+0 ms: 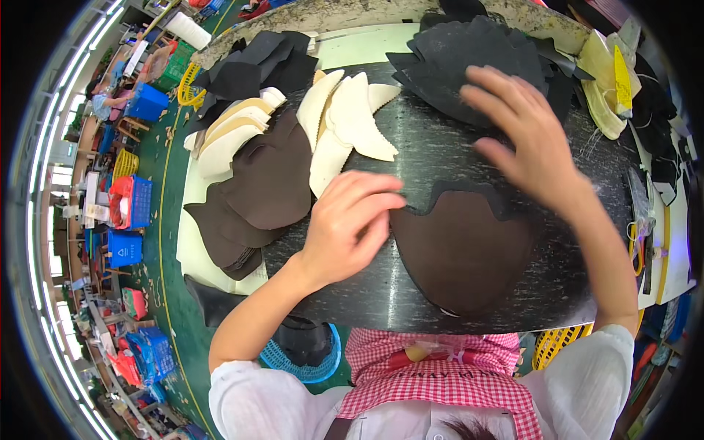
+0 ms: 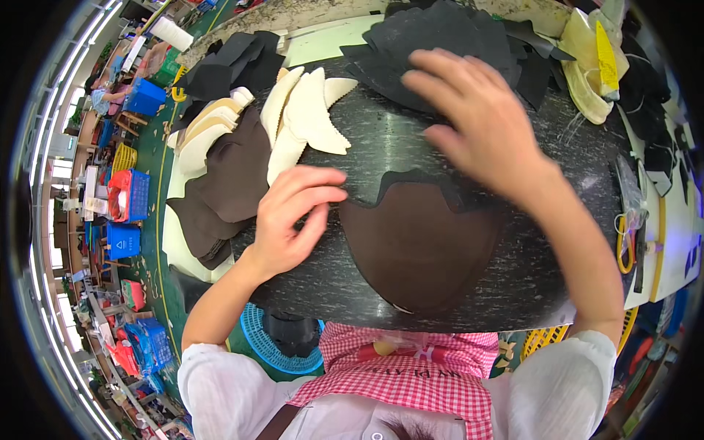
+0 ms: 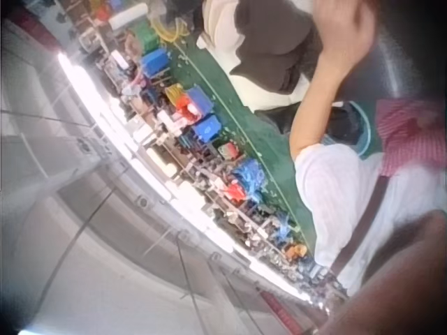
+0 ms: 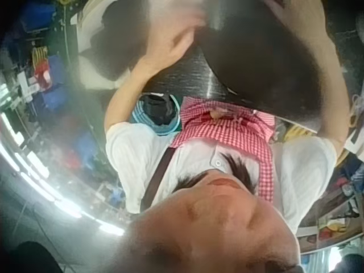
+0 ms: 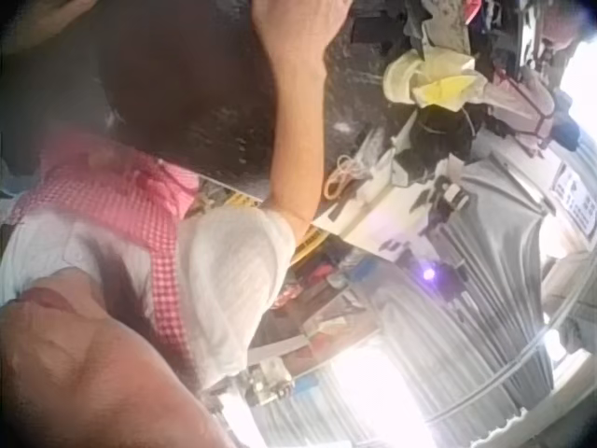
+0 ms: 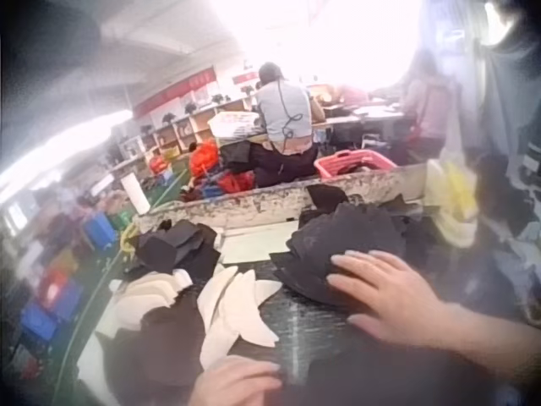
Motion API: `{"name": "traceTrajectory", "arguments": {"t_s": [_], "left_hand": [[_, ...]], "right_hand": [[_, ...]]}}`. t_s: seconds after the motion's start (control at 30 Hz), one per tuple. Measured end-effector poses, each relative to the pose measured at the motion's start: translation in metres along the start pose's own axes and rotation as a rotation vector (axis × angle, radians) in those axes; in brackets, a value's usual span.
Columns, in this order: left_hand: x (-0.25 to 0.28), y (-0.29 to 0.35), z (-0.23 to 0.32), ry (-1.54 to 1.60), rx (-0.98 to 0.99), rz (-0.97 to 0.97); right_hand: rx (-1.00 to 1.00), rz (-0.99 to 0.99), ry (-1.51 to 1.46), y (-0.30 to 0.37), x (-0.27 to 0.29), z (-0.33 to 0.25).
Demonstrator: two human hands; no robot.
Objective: The person peels the backing off adhesive foam inserts and presses them onto fabric cutouts by hand. After gathering and sorting the assembled cutouts, the person repeats the peeling and adhering process on another set of cutouts.
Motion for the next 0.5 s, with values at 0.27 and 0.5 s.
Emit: {"name": "traceTrajectory", "arguments": {"t_s": [0.27, 0.5], "left_hand": [[-0.091, -0.110, 0.018, -0.328, -0.448, 0.076], [-0.016, -0.085, -0.003, -0.365, -0.360, -0.063]], "right_hand": [[-0.654, 0.149, -0.607, 0.008, -0.008, 0.096], [0.139, 0.287, 0.088, -0.011, 0.092, -0.045]]}}
Point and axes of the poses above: each hand's wrist, its own y-axis away from the middle knuckle, its own x-axis out of the back of the hand, z = x × y, the point moved 5 cm from there along -y, towards the middle knuckle, and after that the axes turned 14 degrees about z, right-handed, at the moved point
